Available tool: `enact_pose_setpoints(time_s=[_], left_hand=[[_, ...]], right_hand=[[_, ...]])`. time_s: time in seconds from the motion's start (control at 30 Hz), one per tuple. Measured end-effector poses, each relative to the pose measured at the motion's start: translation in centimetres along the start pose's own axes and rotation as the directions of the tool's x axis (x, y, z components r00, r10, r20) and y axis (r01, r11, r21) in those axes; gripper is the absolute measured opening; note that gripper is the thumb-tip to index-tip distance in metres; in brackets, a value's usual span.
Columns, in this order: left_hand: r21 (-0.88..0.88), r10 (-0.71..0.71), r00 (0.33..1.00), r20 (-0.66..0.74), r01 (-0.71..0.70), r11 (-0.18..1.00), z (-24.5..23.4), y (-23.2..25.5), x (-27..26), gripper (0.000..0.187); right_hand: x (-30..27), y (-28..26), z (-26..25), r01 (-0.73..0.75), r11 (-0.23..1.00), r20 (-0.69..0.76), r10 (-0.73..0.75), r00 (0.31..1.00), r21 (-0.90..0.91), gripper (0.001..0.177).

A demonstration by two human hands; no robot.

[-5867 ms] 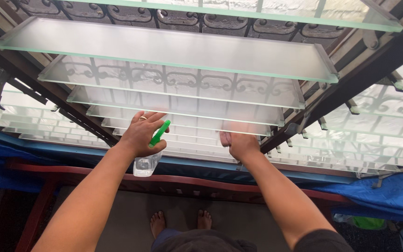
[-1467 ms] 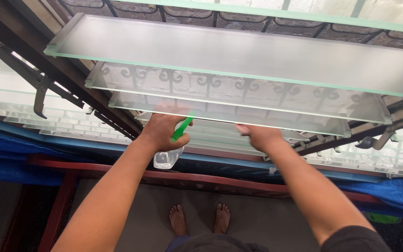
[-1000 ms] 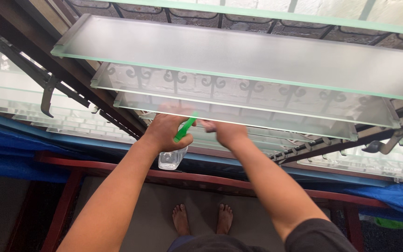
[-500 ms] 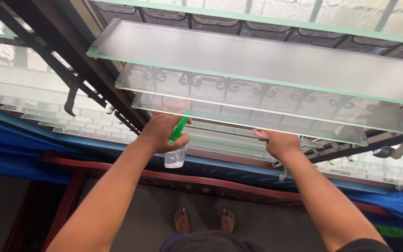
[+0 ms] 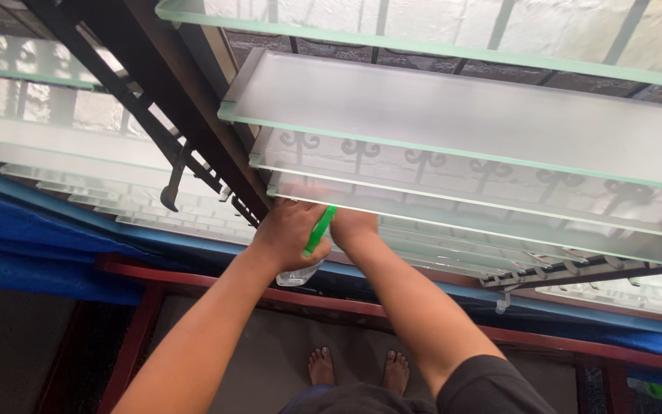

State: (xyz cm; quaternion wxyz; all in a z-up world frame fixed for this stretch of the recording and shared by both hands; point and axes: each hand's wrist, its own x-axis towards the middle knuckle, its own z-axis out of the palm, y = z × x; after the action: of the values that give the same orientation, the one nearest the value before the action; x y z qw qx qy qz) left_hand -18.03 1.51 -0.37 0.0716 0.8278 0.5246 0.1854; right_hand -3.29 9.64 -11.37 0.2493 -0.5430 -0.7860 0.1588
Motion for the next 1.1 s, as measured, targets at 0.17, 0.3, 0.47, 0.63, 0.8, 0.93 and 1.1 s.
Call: enact_pose_setpoints(time_s=[0.17,0.3,0.47,0.63,0.8,0.93,1.1], left_hand=[[0.009,0.027,0.998,-0.048,-0.027,1.0,0.5,-0.3,0.2,0.048],[0.008,0.042,0.999,-0.003,-0.042,0.999,0.1,-0.5,0.0,0.049],[0.005,-0.095,0.986,0.137,0.095,0.995,-0.5,0.0,0.4,0.041],[0.023,0.034,0.998,-0.062,-0.033,0.999,-0.3,0.4,0.3,0.045],[0.133,0.034,0.994,-0.106,-0.02,0.991,0.4,0.6,0.4,0.046],[0.101,-0.165,0.985,0.054,0.159,0.982,0.6,1.5,0.6,0.041],[0.14,-0.187,0.982,0.034,0.18,0.974,1.0,2.5,0.8,0.043]], right_hand=[[2.4,-1.3,4.0,0.056,0.996,0.135,-0.064,0.989,0.062,0.038],[3.0,-2.4,2.2,0.081,0.996,0.227,-0.088,0.97,0.042,0.038],[4.1,-3.7,-0.5,0.109,0.994,0.234,-0.109,0.966,0.013,0.037],[0.8,-0.6,-3.4,0.07,0.993,0.219,-0.048,0.974,-0.09,0.04],[-2.0,3.6,-8.1,0.017,0.987,0.235,0.021,0.972,-0.161,0.031],[-4.4,8.3,-12.2,-0.016,0.956,0.234,0.088,0.968,-0.295,0.03],[-7.3,16.5,-16.9,-0.108,0.878,0.314,0.279,0.908,-0.467,0.024]])
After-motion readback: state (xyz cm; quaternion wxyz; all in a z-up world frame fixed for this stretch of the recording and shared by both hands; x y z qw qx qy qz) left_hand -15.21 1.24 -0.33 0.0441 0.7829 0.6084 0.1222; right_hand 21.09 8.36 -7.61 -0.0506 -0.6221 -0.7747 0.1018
